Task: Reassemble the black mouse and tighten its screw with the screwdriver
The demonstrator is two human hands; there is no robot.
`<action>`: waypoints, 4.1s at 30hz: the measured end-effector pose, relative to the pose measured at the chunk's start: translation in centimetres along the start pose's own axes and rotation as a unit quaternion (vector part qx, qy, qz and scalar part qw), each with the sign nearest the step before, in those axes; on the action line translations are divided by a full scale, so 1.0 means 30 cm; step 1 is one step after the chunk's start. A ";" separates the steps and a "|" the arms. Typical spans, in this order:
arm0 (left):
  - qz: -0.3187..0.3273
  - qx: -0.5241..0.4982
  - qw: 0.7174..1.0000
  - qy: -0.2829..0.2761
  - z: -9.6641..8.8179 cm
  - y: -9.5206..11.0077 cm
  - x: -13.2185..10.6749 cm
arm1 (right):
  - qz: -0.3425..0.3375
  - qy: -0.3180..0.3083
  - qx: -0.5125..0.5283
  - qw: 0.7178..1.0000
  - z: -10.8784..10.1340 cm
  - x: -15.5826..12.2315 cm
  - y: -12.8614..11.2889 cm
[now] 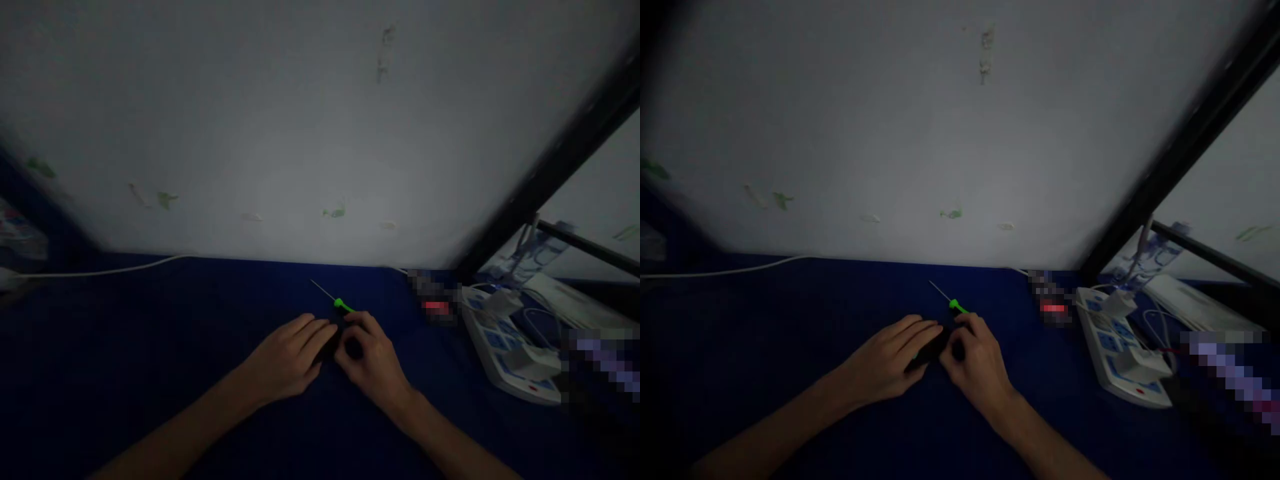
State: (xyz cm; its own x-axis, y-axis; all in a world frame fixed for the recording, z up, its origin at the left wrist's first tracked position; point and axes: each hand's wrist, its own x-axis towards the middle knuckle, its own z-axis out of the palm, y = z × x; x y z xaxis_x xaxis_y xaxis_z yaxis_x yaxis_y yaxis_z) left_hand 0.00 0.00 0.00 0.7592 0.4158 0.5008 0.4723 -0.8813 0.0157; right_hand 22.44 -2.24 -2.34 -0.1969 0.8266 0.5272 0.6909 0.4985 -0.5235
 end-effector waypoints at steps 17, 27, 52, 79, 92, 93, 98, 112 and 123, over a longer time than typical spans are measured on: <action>-0.014 -0.047 0.999 -0.012 -0.010 -0.033 0.003 | 0.012 -0.012 0.086 0.996 -0.088 0.043 0.059; -0.084 -0.106 0.990 -0.042 -0.004 -0.079 -0.010 | 0.101 0.009 -0.031 0.994 -0.152 0.083 0.254; -0.123 -0.175 0.974 -0.074 -0.036 -0.072 0.009 | 0.000 0.009 0.053 0.999 -0.180 0.076 0.175; -0.095 -0.170 0.977 -0.086 -0.065 -0.076 0.015 | -0.029 -0.175 0.146 0.973 -0.106 0.033 0.014; -0.115 -0.184 0.974 -0.058 -0.017 -0.075 -0.020 | -0.093 -0.175 0.126 0.972 -0.027 -0.009 -0.007; -0.117 -0.184 0.974 -0.059 -0.019 -0.074 -0.020 | -0.096 -0.172 0.123 0.973 -0.024 -0.010 -0.006; -0.120 -0.190 0.973 -0.059 -0.026 -0.076 -0.029 | -0.090 -0.163 0.126 0.974 -0.015 -0.017 0.003; -0.140 -0.275 0.949 -0.065 -0.020 -0.071 -0.045 | -0.057 -0.150 0.185 0.970 -0.038 -0.023 -0.007; -0.231 -0.268 0.926 -0.127 -0.002 -0.061 -0.092 | -0.093 -0.150 0.214 0.961 -0.056 -0.011 0.044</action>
State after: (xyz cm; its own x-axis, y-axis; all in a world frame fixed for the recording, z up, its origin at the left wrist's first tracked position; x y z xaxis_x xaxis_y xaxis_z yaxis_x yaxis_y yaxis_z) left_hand -3.00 0.44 -1.36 0.6445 0.7561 0.1136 0.5346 -0.5519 0.6400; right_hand 24.58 -2.30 -2.07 -0.5253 0.7185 0.4560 0.2870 0.6540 -0.6999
